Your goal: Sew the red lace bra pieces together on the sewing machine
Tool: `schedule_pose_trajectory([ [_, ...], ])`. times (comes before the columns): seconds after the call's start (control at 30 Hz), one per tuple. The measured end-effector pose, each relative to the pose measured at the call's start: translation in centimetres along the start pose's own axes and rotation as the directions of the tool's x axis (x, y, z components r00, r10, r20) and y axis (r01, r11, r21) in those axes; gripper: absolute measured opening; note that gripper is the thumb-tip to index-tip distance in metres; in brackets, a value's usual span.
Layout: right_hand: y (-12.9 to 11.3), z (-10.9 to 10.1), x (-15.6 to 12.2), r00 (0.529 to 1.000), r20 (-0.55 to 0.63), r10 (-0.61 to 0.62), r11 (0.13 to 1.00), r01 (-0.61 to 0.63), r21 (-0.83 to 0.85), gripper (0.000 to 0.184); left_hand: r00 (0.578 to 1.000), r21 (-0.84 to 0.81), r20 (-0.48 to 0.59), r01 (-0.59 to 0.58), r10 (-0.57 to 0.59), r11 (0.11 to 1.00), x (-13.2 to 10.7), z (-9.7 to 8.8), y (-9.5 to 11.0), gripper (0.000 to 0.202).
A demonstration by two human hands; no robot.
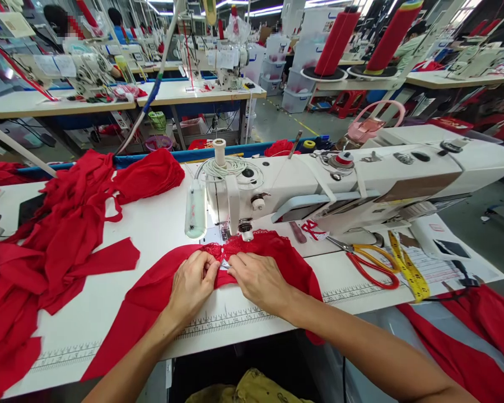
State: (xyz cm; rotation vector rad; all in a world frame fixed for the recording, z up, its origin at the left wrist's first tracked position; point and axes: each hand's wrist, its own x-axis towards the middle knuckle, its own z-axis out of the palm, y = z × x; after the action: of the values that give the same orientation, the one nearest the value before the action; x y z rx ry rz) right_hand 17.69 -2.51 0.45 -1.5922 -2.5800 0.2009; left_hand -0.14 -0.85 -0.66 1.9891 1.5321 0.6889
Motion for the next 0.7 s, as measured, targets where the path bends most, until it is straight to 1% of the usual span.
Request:
schedule_pose_trajectory([
  [0.13, -0.12, -0.28, -0.1, 1.0, -0.015, 0.005, 0.999, -0.004, 0.035, 0.017, 1.0, 0.023, 0.012, -0.002, 0.001, 1.0, -0.07, -0.14, -0.04, 0.024],
  [0.27, -0.23, 0.02, 0.05, 1.0, -0.025, -0.009, 1.0, 0.009, 0.02, 0.016, 1.0, 0.036, 0.007, -0.009, 0.009, 0.999, -0.11, 0.0, -0.12, 0.024],
  [0.5, -0.43, 0.45, 0.31, 0.999, 0.002, -0.051, 0.998, 0.051, -0.033, 0.014, 0.999, 0.06, -0.008, -0.042, 0.043, 0.997, -0.11, 0.46, -0.44, 0.024],
  [0.63, -0.51, 0.37, 0.27, 0.999, 0.009, -0.048, 0.998, 0.048, -0.033, 0.011, 0.998, 0.054, -0.008, -0.06, 0.061, 0.997, -0.18, 0.46, -0.64, 0.024],
  [0.7, -0.42, 0.35, 0.14, 0.999, -0.004, -0.037, 0.999, 0.037, -0.015, 0.013, 0.997, 0.045, 0.003, -0.075, 0.075, 0.996, -0.4, 0.25, -0.73, 0.023],
])
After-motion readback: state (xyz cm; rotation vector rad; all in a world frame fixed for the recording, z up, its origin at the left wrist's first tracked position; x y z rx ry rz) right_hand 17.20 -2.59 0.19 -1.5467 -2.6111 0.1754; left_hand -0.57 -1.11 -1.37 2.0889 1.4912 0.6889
